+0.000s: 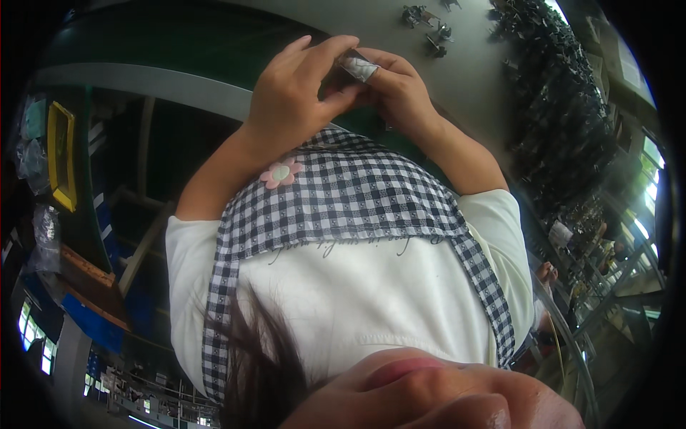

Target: The person repeatedly picks up small metal components from the table and attaches them together by hand.

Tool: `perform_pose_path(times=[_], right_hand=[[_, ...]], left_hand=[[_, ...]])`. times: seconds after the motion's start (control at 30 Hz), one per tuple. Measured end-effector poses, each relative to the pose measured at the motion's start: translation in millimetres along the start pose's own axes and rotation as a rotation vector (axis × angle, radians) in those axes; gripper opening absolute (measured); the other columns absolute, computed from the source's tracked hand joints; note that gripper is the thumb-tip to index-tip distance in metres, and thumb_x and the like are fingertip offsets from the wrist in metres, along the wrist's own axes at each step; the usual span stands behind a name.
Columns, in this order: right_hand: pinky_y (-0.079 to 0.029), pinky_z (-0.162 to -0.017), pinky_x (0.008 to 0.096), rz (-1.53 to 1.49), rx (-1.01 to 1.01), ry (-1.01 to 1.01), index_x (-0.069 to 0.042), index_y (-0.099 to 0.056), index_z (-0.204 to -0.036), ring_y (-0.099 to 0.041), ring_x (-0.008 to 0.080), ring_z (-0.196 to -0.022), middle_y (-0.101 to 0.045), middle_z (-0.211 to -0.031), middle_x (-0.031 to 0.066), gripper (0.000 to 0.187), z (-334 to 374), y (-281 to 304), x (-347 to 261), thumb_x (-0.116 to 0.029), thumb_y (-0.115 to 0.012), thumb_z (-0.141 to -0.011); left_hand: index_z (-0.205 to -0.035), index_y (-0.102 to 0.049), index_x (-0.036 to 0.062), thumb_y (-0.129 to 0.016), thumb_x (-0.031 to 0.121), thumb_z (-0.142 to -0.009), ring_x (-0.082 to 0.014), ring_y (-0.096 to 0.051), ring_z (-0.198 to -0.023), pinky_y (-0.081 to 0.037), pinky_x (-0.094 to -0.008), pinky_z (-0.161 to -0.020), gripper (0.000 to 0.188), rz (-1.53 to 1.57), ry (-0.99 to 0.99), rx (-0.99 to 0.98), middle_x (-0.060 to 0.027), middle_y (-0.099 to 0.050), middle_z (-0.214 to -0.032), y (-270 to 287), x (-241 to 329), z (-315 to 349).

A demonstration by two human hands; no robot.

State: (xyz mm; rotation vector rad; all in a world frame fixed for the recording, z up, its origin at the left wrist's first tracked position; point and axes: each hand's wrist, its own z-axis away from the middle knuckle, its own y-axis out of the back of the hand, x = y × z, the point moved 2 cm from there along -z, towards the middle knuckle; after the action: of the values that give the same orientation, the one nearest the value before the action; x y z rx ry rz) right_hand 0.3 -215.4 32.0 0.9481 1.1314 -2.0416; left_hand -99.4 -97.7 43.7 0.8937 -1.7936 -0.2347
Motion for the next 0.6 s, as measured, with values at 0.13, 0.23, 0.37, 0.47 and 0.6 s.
perform_pose_path(times=[0.13,0.23,0.37,0.47,0.6], right_hand=[[-0.051,-0.070,0.0255,-0.069,0.035,0.005,0.001,-0.057,-0.103,-0.064,0.0162,-0.077,-0.064,-0.087,0.0113,0.025,5.0,9.9,14.7,-0.020,-0.049,-0.093],[-0.051,-0.070,0.0262,0.424,0.123,-0.001,-0.001,-0.058,-0.106,-0.062,0.0141,-0.075,-0.064,-0.085,0.0074,0.030,13.2,18.2,8.4,-0.026,-0.057,-0.090],[-0.048,-0.067,0.0298,1.556,0.622,0.299,-0.010,-0.063,-0.100,-0.060,0.0208,-0.075,-0.061,-0.084,0.0048,0.032,26.4,69.0,-35.5,-0.030,-0.070,-0.076],[-0.048,-0.067,0.0319,1.932,0.675,0.418,-0.013,-0.064,-0.095,-0.056,0.0294,-0.080,-0.058,-0.089,0.0053,0.020,25.5,99.2,-39.1,-0.020,-0.068,-0.077],[-0.048,-0.068,0.0289,1.589,0.393,0.488,-0.010,-0.065,-0.093,-0.060,0.0233,-0.080,-0.062,-0.088,0.0030,0.015,29.6,82.4,-40.1,-0.012,-0.067,-0.078]], left_hand=[[-0.112,-0.051,0.0060,-0.073,0.015,-0.070,-0.0248,-0.063,-0.076,-0.051,-0.0346,-0.075,0.049,-0.106,-0.123,-0.023,-0.0084,-0.063,-0.086,-7.5,-3.3,-2.2],[-0.115,-0.044,0.0054,-0.070,0.019,-0.073,-0.0261,-0.062,-0.063,-0.052,-0.0361,-0.067,0.051,-0.115,-0.045,-0.060,-0.0097,-0.062,-0.073,-10.6,-2.8,3.2],[-0.116,-0.039,0.0021,-0.064,0.031,-0.079,-0.0288,-0.063,-0.058,-0.050,-0.0370,-0.050,0.053,-0.336,0.298,-0.275,-0.0126,-0.063,-0.068,-17.1,-42.0,12.5],[-0.114,-0.048,0.0066,-0.055,0.046,-0.084,-0.0273,-0.066,-0.073,-0.052,-0.0367,-0.064,0.050,-0.503,0.461,-0.573,-0.0143,-0.065,-0.075,-16.1,-42.4,2.3],[-0.102,-0.061,0.0065,-0.063,0.031,-0.082,-0.0207,-0.064,-0.072,-0.051,-0.0297,-0.064,0.032,-0.242,0.237,-0.400,-0.0100,-0.063,-0.080,-4.0,-11.9,-16.8]])
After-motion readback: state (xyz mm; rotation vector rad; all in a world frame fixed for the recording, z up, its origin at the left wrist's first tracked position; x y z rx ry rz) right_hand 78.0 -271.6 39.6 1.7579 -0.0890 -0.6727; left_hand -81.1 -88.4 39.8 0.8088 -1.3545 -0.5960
